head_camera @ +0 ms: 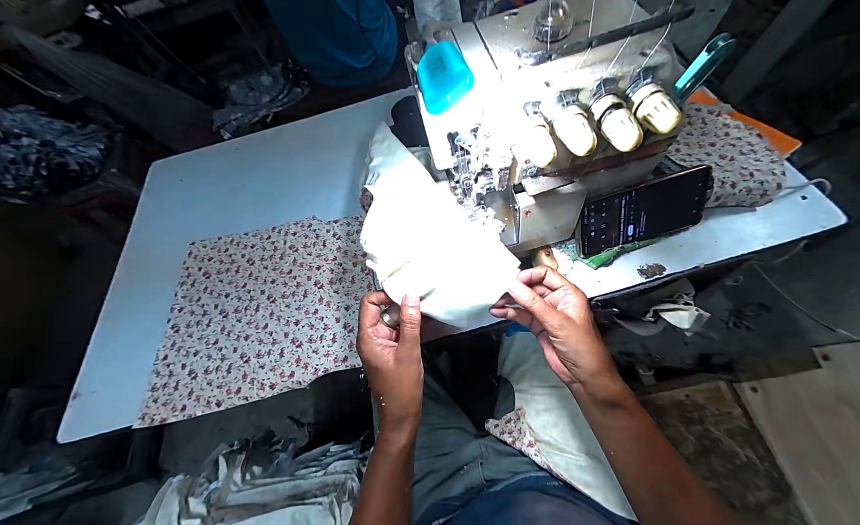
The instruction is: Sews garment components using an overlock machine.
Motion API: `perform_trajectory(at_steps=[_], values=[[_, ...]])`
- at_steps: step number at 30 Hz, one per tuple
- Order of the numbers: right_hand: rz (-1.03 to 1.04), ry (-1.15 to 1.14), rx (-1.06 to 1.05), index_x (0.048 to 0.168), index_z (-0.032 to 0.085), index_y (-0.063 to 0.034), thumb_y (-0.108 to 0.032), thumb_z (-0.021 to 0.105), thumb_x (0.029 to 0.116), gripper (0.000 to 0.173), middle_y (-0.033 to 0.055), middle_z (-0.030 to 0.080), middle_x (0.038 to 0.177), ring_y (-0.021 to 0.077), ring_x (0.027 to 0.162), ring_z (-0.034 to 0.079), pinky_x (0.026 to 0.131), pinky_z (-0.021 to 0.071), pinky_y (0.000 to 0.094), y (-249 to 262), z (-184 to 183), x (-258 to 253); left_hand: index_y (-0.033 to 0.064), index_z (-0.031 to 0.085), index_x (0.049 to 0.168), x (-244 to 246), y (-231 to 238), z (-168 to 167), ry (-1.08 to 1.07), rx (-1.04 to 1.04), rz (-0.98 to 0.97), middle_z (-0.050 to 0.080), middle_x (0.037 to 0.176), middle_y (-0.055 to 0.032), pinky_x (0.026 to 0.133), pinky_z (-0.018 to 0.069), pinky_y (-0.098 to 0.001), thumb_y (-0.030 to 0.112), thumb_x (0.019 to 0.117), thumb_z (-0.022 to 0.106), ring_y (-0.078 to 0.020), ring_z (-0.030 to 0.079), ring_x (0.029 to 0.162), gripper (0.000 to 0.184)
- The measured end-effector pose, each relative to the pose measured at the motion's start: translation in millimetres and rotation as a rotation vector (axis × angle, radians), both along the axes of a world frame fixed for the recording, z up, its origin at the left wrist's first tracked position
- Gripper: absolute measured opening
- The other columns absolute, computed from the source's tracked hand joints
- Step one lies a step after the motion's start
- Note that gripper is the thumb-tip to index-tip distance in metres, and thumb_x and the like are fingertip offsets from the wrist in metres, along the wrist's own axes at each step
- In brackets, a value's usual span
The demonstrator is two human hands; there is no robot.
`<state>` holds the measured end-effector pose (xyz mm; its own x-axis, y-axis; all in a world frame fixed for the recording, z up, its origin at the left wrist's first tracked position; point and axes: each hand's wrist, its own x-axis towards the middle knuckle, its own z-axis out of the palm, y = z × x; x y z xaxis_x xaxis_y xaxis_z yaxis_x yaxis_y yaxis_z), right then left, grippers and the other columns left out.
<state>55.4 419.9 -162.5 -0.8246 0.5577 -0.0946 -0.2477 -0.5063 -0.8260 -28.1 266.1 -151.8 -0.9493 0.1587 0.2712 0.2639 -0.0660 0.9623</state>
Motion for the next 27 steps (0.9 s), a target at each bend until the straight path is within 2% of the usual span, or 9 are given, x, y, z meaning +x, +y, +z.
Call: perform_trajectory(at_steps=[2, 4, 6, 9, 13, 19, 23, 25, 27], values=[[0.059, -0.041, -0.048, 0.120, 0.054, -0.0019, 0.004, 0.055, 0.0995, 0.021, 0.0127, 0.072, 0.097, 0.0212, 0.084, 0.075, 0.082, 0.0638, 0.0378, 1.2, 0.3, -1.7, 0.0105, 0.046, 0.115, -0.2, 1.2, 0.1, 0.008, 0.003, 0.018, 0.068, 0.079, 0.0083, 0.074, 0.0625, -0.0251, -0.002, 0.0977, 0.058, -0.0042, 0.070, 0.070, 0.024], [0.120, -0.060, -0.063, 0.128, 0.053, -0.0008, -0.003, 0.051, 0.1040, 0.024, 0.0135, 0.070, 0.106, 0.0217, 0.092, 0.074, 0.088, 0.0621, 0.0385, 4.1, 0.3, -4.4, 0.0110, 0.042, 0.123, 0.3, 1.9, 0.4, 0.006, 0.024, 0.024, 0.069, 0.080, 0.0074, 0.074, 0.0625, -0.0258, -0.003, 0.0970, 0.058, -0.0047, 0.070, 0.070, 0.034], [0.169, -0.075, -0.087, 0.126, 0.056, 0.0013, -0.007, 0.050, 0.1062, 0.023, 0.0150, 0.070, 0.108, 0.0226, 0.094, 0.074, 0.089, 0.0619, 0.0387, 6.6, 1.0, -7.8, 0.0107, 0.038, 0.129, 1.1, 2.5, 1.3, 0.004, 0.043, 0.038, 0.068, 0.080, 0.0062, 0.073, 0.0631, -0.0268, -0.005, 0.0965, 0.058, -0.0058, 0.070, 0.069, 0.041], [0.129, -0.077, -0.127, 0.116, 0.060, 0.0002, -0.005, 0.050, 0.1057, 0.015, 0.0130, 0.071, 0.099, 0.0202, 0.085, 0.074, 0.083, 0.0628, 0.0368, 6.5, 3.8, -13.0, 0.0091, 0.034, 0.138, 2.3, 3.8, 2.5, 0.017, 0.050, 0.057, 0.066, 0.078, 0.0054, 0.072, 0.0633, -0.0274, -0.006, 0.0961, 0.058, -0.0064, 0.069, 0.067, 0.051], [-0.050, -0.067, 0.074, 0.109, 0.063, -0.0046, -0.001, 0.061, 0.0994, 0.010, 0.0039, 0.071, 0.087, 0.0118, 0.075, 0.072, 0.075, 0.0633, 0.0309, 4.7, 4.3, -17.5, 0.0084, 0.032, 0.146, 3.4, 3.8, 2.3, 0.058, -0.003, 0.049, 0.068, 0.086, 0.0045, 0.073, 0.0632, -0.0257, -0.004, 0.0966, 0.058, -0.0056, 0.070, 0.069, 0.058], [-0.121, -0.056, 0.345, 0.116, 0.067, -0.0076, 0.001, 0.074, 0.0887, 0.030, 0.0016, 0.071, 0.090, 0.0080, 0.078, 0.068, 0.074, 0.0583, 0.0232, 4.3, 0.7, -13.9, 0.0056, 0.040, 0.140, 3.3, 1.3, 2.1, 0.136, -0.080, 0.025, 0.067, 0.104, 0.0054, 0.077, 0.0622, -0.0227, 0.000, 0.1015, 0.055, -0.0011, 0.070, 0.080, 0.042], [-0.087, -0.096, 0.294, 0.117, 0.068, -0.0052, 0.007, 0.075, 0.0840, 0.036, 0.0034, 0.071, 0.088, 0.0099, 0.077, 0.069, 0.075, 0.0597, 0.0243, 2.4, 4.9, -7.4, 0.0001, 0.065, 0.118, -1.5, -5.7, -2.0, 0.246, -0.173, 0.054, 0.071, 0.104, 0.0034, 0.083, 0.0597, -0.0218, 0.003, 0.1056, 0.048, 0.0003, 0.069, 0.091, 0.021], [-0.067, -0.106, 0.225, 0.112, 0.071, -0.0024, 0.008, 0.076, 0.0831, 0.031, 0.0060, 0.072, 0.087, 0.0121, 0.076, 0.071, 0.075, 0.0619, 0.0271, 1.3, 7.4, -5.2, -0.0005, 0.069, 0.118, -0.2, -5.0, -2.6, 0.245, -0.174, 0.049, 0.072, 0.114, -0.0012, 0.088, 0.0600, -0.0244, 0.002, 0.1064, 0.044, -0.0039, 0.070, 0.100, 0.028], [-0.059, -0.086, 0.156, 0.105, 0.072, 0.0002, 0.010, 0.074, 0.0845, 0.022, 0.0078, 0.073, 0.086, 0.0140, 0.074, 0.072, 0.075, 0.0636, 0.0299, 1.4, 7.7, -4.4, -0.0008, 0.066, 0.124, 2.6, 0.1, -1.2, 0.230, -0.114, 0.043, 0.069, 0.122, -0.0031, 0.089, 0.0597, -0.0262, 0.003, 0.1039, 0.049, -0.0069, 0.069, 0.104, 0.027]])
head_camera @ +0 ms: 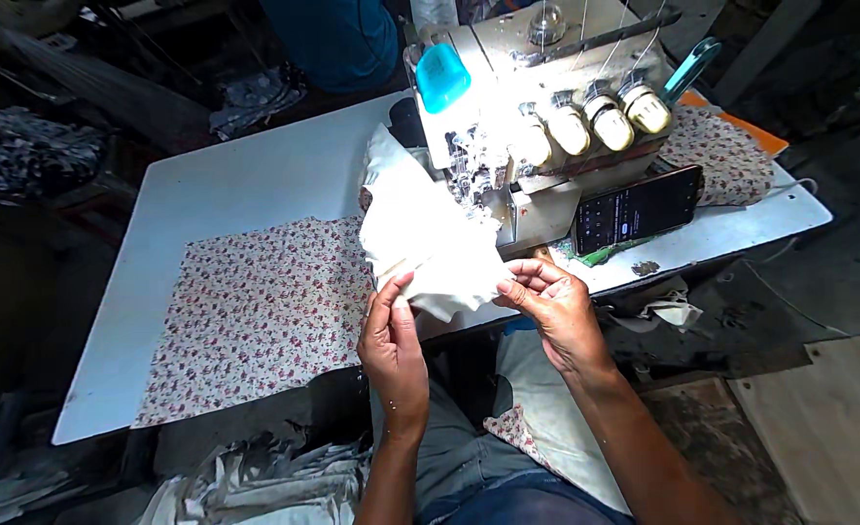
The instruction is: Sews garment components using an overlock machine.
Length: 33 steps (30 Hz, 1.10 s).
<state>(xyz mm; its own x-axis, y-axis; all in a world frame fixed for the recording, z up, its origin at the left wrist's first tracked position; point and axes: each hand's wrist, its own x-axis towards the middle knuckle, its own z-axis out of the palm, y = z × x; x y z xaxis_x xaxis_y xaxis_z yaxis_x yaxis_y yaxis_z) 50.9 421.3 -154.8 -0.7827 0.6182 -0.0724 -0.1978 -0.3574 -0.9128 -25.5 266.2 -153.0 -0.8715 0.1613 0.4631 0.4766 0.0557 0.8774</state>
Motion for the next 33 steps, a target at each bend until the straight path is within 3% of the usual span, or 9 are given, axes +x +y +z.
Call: perform_trajectory(at_steps=[2, 5, 6, 10, 14, 19, 25, 31, 33], values=[[0.017, 0.040, -0.043, 0.101, 0.071, -0.0004, 0.008, 0.070, 0.0890, 0.015, 0.0076, 0.073, 0.089, 0.0145, 0.077, 0.073, 0.078, 0.0640, 0.0319, 0.3, -0.4, 0.1, -0.0001, 0.062, 0.130, 3.7, 6.2, 3.9, -0.021, 0.046, -0.030, 0.064, 0.128, -0.0031, 0.085, 0.0609, -0.0227, 0.004, 0.0967, 0.064, -0.0051, 0.068, 0.104, 0.034], [0.029, 0.077, -0.050, 0.103, 0.071, -0.0010, 0.004, 0.067, 0.0934, 0.012, 0.0081, 0.072, 0.093, 0.0152, 0.081, 0.072, 0.082, 0.0628, 0.0330, 0.8, 1.2, -0.4, 0.0061, 0.061, 0.134, 4.9, 5.9, 10.4, -0.111, 0.011, -0.051, 0.060, 0.117, -0.0052, 0.048, 0.0553, -0.0159, 0.003, 0.0896, 0.074, -0.0008, 0.061, 0.060, 0.046], [0.021, 0.079, -0.031, 0.105, 0.070, -0.0015, 0.004, 0.067, 0.0929, 0.014, 0.0082, 0.071, 0.094, 0.0152, 0.080, 0.072, 0.080, 0.0629, 0.0325, 0.6, 1.4, -0.4, 0.0080, 0.062, 0.134, 3.1, 1.4, 13.0, -0.120, -0.032, -0.074, 0.059, 0.116, -0.0051, 0.044, 0.0514, -0.0149, 0.003, 0.0904, 0.073, 0.0000, 0.057, 0.054, 0.045], [0.009, 0.066, 0.101, 0.116, 0.062, -0.0055, 0.006, 0.068, 0.0884, 0.031, 0.0061, 0.069, 0.094, 0.0143, 0.081, 0.071, 0.078, 0.0628, 0.0302, -4.6, 2.4, 7.4, 0.0135, 0.059, 0.143, -0.3, -20.9, 32.1, -0.188, -0.205, -0.187, 0.060, 0.124, -0.0047, 0.043, 0.0497, -0.0131, 0.003, 0.0910, 0.071, 0.0013, 0.055, 0.050, 0.055], [-0.040, 0.066, 0.347, 0.110, 0.064, -0.0016, 0.000, 0.065, 0.0926, 0.018, 0.0031, 0.070, 0.095, 0.0082, 0.081, 0.070, 0.076, 0.0608, 0.0227, -9.6, -1.5, 20.1, 0.0108, 0.053, 0.149, -2.1, -25.8, 43.5, -0.189, -0.303, -0.272, 0.059, 0.127, -0.0091, 0.044, 0.0495, -0.0121, 0.006, 0.0885, 0.074, 0.0017, 0.055, 0.052, 0.064], [-0.110, -0.019, 0.649, 0.110, 0.075, -0.0045, -0.005, 0.066, 0.0935, 0.019, 0.0010, 0.066, 0.097, 0.0018, 0.080, 0.064, 0.073, 0.0557, 0.0158, 0.2, 6.5, -3.8, 0.0074, 0.048, 0.149, -44.0, -14.9, 68.5, -0.310, -0.398, -0.281, 0.069, 0.076, -0.0007, 0.042, 0.0431, -0.0108, -0.005, 0.0862, 0.072, 0.0020, 0.053, 0.045, 0.068], [-0.275, -0.223, 1.245, 0.115, 0.076, -0.0075, -0.006, 0.059, 0.0982, 0.024, 0.0094, 0.060, 0.099, 0.0174, 0.080, 0.059, 0.068, 0.0507, 0.0300, 4.7, 15.2, -28.0, 0.0202, 0.043, 0.156, -95.2, -2.0, 76.6, -0.323, -0.419, -0.341, 0.067, 0.087, -0.0071, 0.038, 0.0342, -0.0117, -0.012, 0.0906, 0.066, -0.0010, 0.043, 0.041, 0.076], [-0.286, -0.290, 1.337, 0.129, 0.073, -0.0141, -0.011, 0.058, 0.1002, 0.032, 0.0109, 0.061, 0.100, 0.0213, 0.077, 0.061, 0.065, 0.0521, 0.0340, -0.7, 4.4, -21.6, 0.0128, 0.037, 0.158, -111.0, 13.3, 61.7, -0.309, -0.402, -0.185, 0.064, 0.089, -0.0080, 0.045, 0.0380, -0.0130, 0.000, 0.0954, 0.067, -0.0011, 0.047, 0.049, 0.070], [-0.241, -0.283, 1.325, 0.134, 0.069, -0.0133, -0.013, 0.057, 0.1009, 0.035, 0.0112, 0.062, 0.096, 0.0234, 0.078, 0.063, 0.067, 0.0537, 0.0359, -1.5, 0.4, -18.3, 0.0177, 0.035, 0.159, -104.9, 5.8, 54.5, -0.259, -0.476, -0.127, 0.062, 0.105, -0.0132, 0.048, 0.0438, -0.0195, 0.011, 0.0993, 0.067, -0.0073, 0.050, 0.052, 0.068]])
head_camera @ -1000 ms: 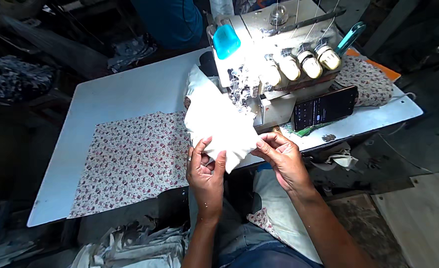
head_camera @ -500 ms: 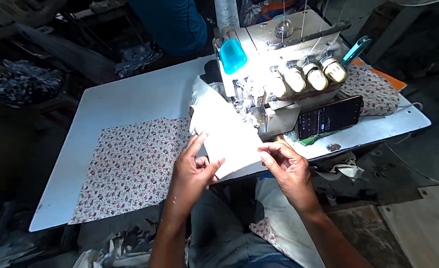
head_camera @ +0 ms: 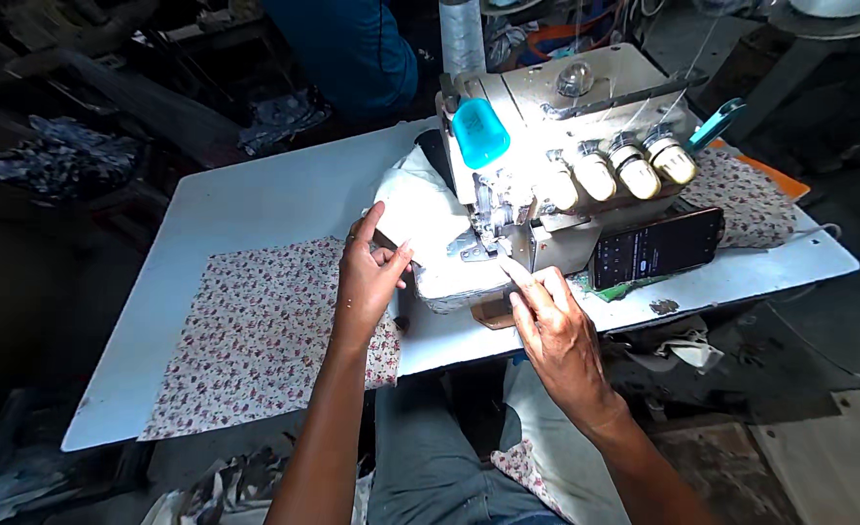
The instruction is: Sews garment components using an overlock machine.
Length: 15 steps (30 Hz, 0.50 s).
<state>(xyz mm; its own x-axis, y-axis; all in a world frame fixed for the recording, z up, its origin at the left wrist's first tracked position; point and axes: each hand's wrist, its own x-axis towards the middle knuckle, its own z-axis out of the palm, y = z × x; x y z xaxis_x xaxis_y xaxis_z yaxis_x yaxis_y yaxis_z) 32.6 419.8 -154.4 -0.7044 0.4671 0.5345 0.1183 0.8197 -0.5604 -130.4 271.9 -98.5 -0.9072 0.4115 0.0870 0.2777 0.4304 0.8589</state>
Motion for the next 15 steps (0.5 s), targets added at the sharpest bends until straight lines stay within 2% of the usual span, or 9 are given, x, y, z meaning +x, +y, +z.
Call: perform_trajectory(at_steps=[1, 2, 3, 6, 7, 9, 11, 12, 15], values=[[0.021, -0.008, -0.011, 0.136, 0.068, -0.0117, -0.014, 0.058, 0.1006, 0.036, 0.0120, 0.063, 0.095, 0.0245, 0.079, 0.064, 0.068, 0.0546, 0.0371, -0.9, -1.4, 1.7, 0.0187, 0.033, 0.160, 3.1, -5.7, -2.8, 0.024, -0.047, -0.011, 0.055, 0.127, -0.0160, 0.052, 0.0479, -0.0236, 0.015, 0.1014, 0.065, -0.0102, 0.052, 0.059, 0.067], [0.038, -0.015, -0.021, 0.137, 0.066, -0.0100, -0.014, 0.059, 0.1002, 0.038, 0.0123, 0.065, 0.094, 0.0246, 0.078, 0.065, 0.068, 0.0550, 0.0376, -2.1, -2.9, 3.4, 0.0180, 0.035, 0.160, 6.2, -10.5, -5.3, 0.042, -0.076, -0.013, 0.048, 0.140, -0.0172, 0.056, 0.0506, -0.0273, 0.019, 0.1027, 0.064, -0.0126, 0.055, 0.064, 0.064], [0.051, -0.024, -0.028, 0.138, 0.065, -0.0085, -0.014, 0.059, 0.1003, 0.038, 0.0118, 0.066, 0.094, 0.0240, 0.078, 0.065, 0.068, 0.0553, 0.0371, -3.5, -3.9, 4.9, 0.0164, 0.038, 0.158, 9.7, -14.8, -8.0, 0.062, -0.088, -0.007, 0.045, 0.144, -0.0174, 0.058, 0.0521, -0.0294, 0.022, 0.1030, 0.063, -0.0139, 0.057, 0.067, 0.061], [0.083, -0.026, -0.048, 0.137, 0.063, -0.0041, -0.015, 0.059, 0.1001, 0.039, 0.0101, 0.069, 0.095, 0.0223, 0.080, 0.067, 0.073, 0.0567, 0.0350, -8.0, -3.7, 7.7, 0.0108, 0.053, 0.147, 22.0, -25.8, -15.1, 0.095, -0.101, 0.049, 0.054, 0.133, -0.0167, 0.060, 0.0576, -0.0316, 0.025, 0.1019, 0.065, -0.0152, 0.064, 0.068, 0.049], [0.099, -0.023, -0.058, 0.136, 0.063, -0.0031, -0.015, 0.060, 0.1004, 0.038, 0.0099, 0.070, 0.097, 0.0220, 0.083, 0.068, 0.075, 0.0574, 0.0346, -9.3, -3.4, 8.0, 0.0101, 0.058, 0.142, 27.3, -29.7, -17.3, 0.103, -0.113, 0.074, 0.059, 0.125, -0.0147, 0.058, 0.0570, -0.0305, 0.026, 0.1012, 0.066, -0.0138, 0.063, 0.065, 0.044], [0.136, -0.021, -0.081, 0.134, 0.064, -0.0016, -0.019, 0.060, 0.1012, 0.037, 0.0112, 0.071, 0.102, 0.0227, 0.090, 0.070, 0.082, 0.0582, 0.0354, -12.5, -3.3, 7.7, 0.0085, 0.065, 0.132, 40.9, -37.6, -21.7, 0.117, -0.139, 0.119, 0.069, 0.099, -0.0092, 0.055, 0.0543, -0.0279, 0.026, 0.0998, 0.068, -0.0102, 0.062, 0.058, 0.037], [0.188, -0.025, -0.123, 0.136, 0.063, -0.0025, -0.024, 0.059, 0.1028, 0.040, 0.0110, 0.072, 0.105, 0.0213, 0.095, 0.070, 0.086, 0.0578, 0.0346, -16.0, -2.4, 7.0, 0.0077, 0.070, 0.122, 56.2, -45.2, -29.1, 0.147, -0.157, 0.130, 0.069, 0.079, -0.0034, 0.053, 0.0523, -0.0252, 0.026, 0.0997, 0.067, -0.0068, 0.060, 0.054, 0.029], [0.216, -0.024, -0.152, 0.137, 0.063, -0.0034, -0.028, 0.059, 0.1035, 0.042, 0.0102, 0.072, 0.106, 0.0200, 0.096, 0.070, 0.087, 0.0574, 0.0334, -18.1, -1.6, 6.4, 0.0067, 0.072, 0.116, 63.9, -48.2, -34.5, 0.185, -0.158, 0.119, 0.069, 0.074, -0.0011, 0.053, 0.0518, -0.0237, 0.027, 0.0995, 0.067, -0.0051, 0.060, 0.053, 0.026], [0.334, 0.012, -0.282, 0.138, 0.061, -0.0011, -0.036, 0.057, 0.1044, 0.048, 0.0122, 0.071, 0.114, 0.0175, 0.103, 0.070, 0.093, 0.0557, 0.0313, -23.4, 0.8, 4.0, 0.0033, 0.075, 0.101, 90.9, -49.8, -48.8, 0.297, -0.133, 0.031, 0.069, 0.084, -0.0046, 0.053, 0.0525, -0.0223, 0.026, 0.0991, 0.064, -0.0054, 0.060, 0.056, 0.025]])
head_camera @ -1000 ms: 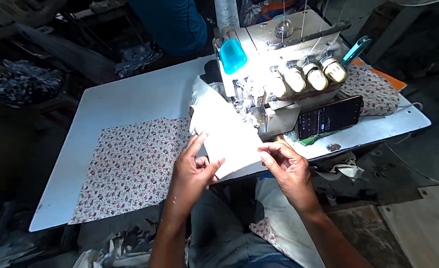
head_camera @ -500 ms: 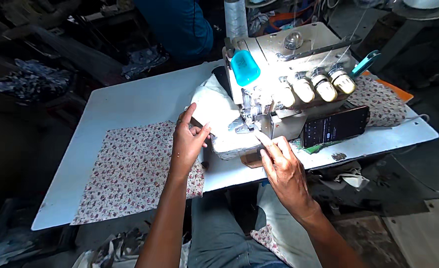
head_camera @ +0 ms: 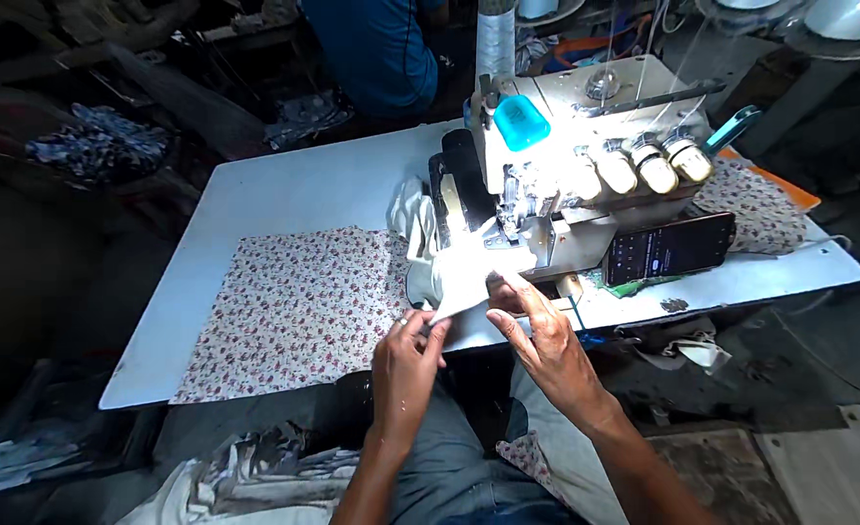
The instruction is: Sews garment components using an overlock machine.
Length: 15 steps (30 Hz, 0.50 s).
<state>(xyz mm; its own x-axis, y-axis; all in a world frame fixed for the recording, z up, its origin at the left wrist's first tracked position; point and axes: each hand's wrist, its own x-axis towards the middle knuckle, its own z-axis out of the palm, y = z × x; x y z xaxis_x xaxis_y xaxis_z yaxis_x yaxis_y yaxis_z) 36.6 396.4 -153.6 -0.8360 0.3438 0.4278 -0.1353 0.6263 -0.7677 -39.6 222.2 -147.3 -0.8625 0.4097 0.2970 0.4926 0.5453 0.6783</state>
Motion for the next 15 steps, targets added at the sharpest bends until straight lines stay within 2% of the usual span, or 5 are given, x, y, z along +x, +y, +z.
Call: perform_trajectory(at_steps=[3, 6, 8, 11, 15], values=[[0.143, 0.023, -0.233, 0.145, 0.058, -0.0068, -0.039, 0.053, 0.1061, 0.050, 0.0095, 0.068, 0.126, 0.0093, 0.111, 0.065, 0.099, 0.0518, 0.0260, 0.3, 3.3, -1.1, 0.0028, 0.076, 0.097, 26.7, 8.9, -10.6, 0.110, -0.015, -0.184, 0.074, 0.089, -0.0092, 0.063, 0.0579, -0.0312, 0.026, 0.0981, 0.065, -0.0149, 0.069, 0.069, 0.026], [-0.068, 0.088, -0.399, 0.100, 0.075, -0.0084, -0.026, 0.055, 0.1044, 0.027, -0.0029, 0.069, 0.092, 0.0001, 0.084, 0.063, 0.077, 0.0523, 0.0203, 10.7, 0.6, -2.5, 0.0048, 0.075, 0.113, 37.9, 16.4, -17.0, 0.150, -0.014, -0.470, 0.074, 0.094, -0.0072, 0.067, 0.0586, -0.0322, 0.027, 0.1012, 0.062, -0.0165, 0.070, 0.074, 0.028], [-0.233, 0.108, -0.479, 0.091, 0.069, -0.0085, -0.018, 0.056, 0.1032, 0.020, -0.0059, 0.067, 0.081, -0.0006, 0.073, 0.060, 0.069, 0.0513, 0.0207, 33.6, -6.5, -4.4, 0.0074, 0.074, 0.121, 31.5, 14.1, -14.9, 0.123, 0.019, -0.520, 0.075, 0.093, -0.0040, 0.070, 0.0586, -0.0291, 0.028, 0.1032, 0.060, -0.0126, 0.070, 0.074, 0.030], [-0.336, 0.152, -0.440, 0.103, 0.070, -0.0068, -0.017, 0.063, 0.1012, 0.013, -0.0030, 0.067, 0.092, 0.0012, 0.083, 0.062, 0.077, 0.0529, 0.0229, 57.3, -7.0, -1.1, 0.0056, 0.074, 0.116, -3.9, -8.5, -12.5, 0.123, -0.056, -0.253, 0.075, 0.105, -0.0106, 0.088, 0.0577, -0.0419, 0.029, 0.1030, 0.058, -0.0231, 0.072, 0.097, 0.032], [-0.177, 0.226, -0.260, 0.119, 0.071, -0.0044, -0.003, 0.060, 0.0985, 0.023, 0.0024, 0.068, 0.119, 0.0028, 0.109, 0.064, 0.094, 0.0538, 0.0206, 47.3, 28.4, 14.7, 0.0005, 0.064, 0.132, -66.5, -55.4, -17.0, -0.058, -0.089, -0.069, 0.064, 0.131, -0.0209, 0.100, 0.0495, -0.0578, 0.028, 0.1038, 0.055, -0.0366, 0.063, 0.119, 0.041]])
